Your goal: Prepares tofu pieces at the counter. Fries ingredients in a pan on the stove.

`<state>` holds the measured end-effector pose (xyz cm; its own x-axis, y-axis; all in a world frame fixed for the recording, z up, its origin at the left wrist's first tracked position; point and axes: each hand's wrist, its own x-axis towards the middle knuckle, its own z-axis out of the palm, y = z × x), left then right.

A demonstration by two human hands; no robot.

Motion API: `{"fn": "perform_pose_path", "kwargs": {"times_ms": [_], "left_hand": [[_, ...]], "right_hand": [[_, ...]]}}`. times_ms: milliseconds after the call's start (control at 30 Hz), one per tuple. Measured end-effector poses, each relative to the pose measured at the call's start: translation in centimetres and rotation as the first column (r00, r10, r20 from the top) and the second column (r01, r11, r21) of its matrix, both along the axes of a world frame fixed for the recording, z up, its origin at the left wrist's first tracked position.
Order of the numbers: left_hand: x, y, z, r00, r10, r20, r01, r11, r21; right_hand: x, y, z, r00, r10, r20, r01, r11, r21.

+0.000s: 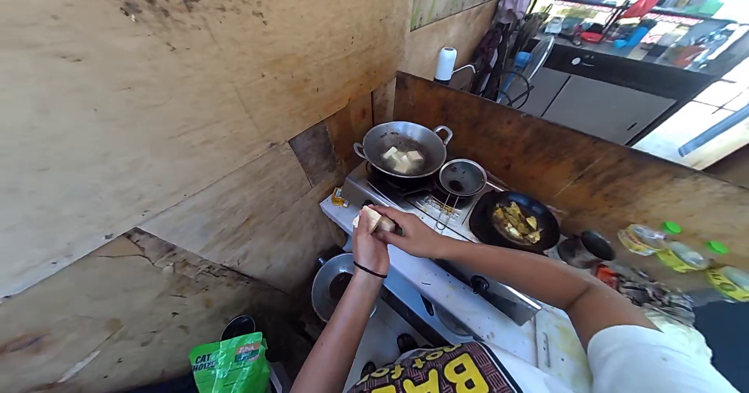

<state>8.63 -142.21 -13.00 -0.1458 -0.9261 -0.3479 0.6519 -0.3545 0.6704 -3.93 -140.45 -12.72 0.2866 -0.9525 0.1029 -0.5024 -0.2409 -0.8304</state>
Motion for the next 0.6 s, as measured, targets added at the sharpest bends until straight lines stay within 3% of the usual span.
{"fn": "perform_pose_path", "kwargs": {"times_ms": [133, 233, 400, 467, 533, 600], "left_hand": [[0.3, 0.2, -0.5, 0.995, -0.046, 0.091, 0.049, 0.998, -0.033], [0.5, 0.5, -1.1, 0.996, -0.063, 0.063, 0.068, 0.994, -0.089], [0.4, 1.0, -1.6, 0.984, -0.117, 0.132, 0.132, 0.984, -0.117], [1.2, 0.8, -1.8, 0.978, -0.135, 0.159, 0.152, 0.983, -0.099], [2.1, 0.6, -2.1, 0.975, -0.077, 0.209, 0.097, 0.991, -0.089], [3.1, 0.3, -2.5, 0.969, -0.013, 0.245, 0.036, 0.995, -0.091]], "right_hand": [[0.2, 0.8, 0.7, 0.956, -0.119, 0.270, 0.055, 0.971, 0.232], [0.0, 0.7, 1.3, 0.886, -0.199, 0.418, 0.004, 0.906, 0.423], [-0.1, 0.0, 1.4, 0.879, -0.237, 0.414, 0.067, 0.921, 0.384], [-1.6, -1.5, 1.8, 0.910, -0.255, 0.326, 0.143, 0.933, 0.331], [-4.2, -4.3, 2.1, 0.961, -0.261, 0.095, 0.236, 0.948, 0.211], [-7.4, -8.1, 1.8, 0.939, -0.293, -0.177, 0.305, 0.952, 0.039]]}}
